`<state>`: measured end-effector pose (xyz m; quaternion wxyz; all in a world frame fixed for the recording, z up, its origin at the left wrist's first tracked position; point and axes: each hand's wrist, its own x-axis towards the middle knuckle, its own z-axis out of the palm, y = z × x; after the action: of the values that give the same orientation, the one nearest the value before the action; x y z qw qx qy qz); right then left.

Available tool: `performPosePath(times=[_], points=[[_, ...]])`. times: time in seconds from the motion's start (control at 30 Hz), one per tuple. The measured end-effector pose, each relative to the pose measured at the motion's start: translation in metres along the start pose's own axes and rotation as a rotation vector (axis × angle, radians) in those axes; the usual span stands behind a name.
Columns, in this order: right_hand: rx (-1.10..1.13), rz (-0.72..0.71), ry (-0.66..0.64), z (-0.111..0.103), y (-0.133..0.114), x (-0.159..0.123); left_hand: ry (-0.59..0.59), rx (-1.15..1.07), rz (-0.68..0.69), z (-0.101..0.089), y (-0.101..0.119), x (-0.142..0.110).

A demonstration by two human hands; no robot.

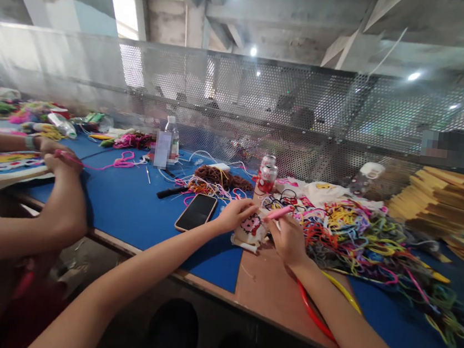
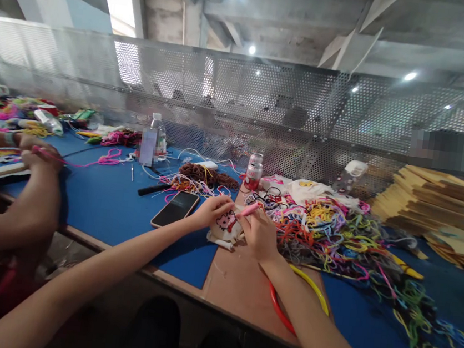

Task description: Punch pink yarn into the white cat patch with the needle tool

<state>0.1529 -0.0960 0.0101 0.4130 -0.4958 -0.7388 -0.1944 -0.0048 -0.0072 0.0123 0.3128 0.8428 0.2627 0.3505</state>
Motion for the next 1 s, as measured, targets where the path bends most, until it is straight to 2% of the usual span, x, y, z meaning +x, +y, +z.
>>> performPosePath(times=[0.23,0.43,0.7,1.0], points=[[-0.008,-0.097,0.048,-0.0007,-0.0022,0.0001,0.024,0.008,0.042,0.0007,-0.0025,0.0022],[0.001,-0.044,0.054,-0.0020,-0.0039,-0.0002,0.021,0.050,0.049,0.0009,-0.0049,0.0026],[0.008,-0.037,0.098,-0.0024,-0.0015,-0.0010,0.016,0.070,0.025,-0.0002,-0.0025,0.0023],[-0.019,-0.061,0.081,-0.0017,-0.0005,-0.0007,0.011,0.076,0.016,-0.0007,-0.0016,0.0022]])
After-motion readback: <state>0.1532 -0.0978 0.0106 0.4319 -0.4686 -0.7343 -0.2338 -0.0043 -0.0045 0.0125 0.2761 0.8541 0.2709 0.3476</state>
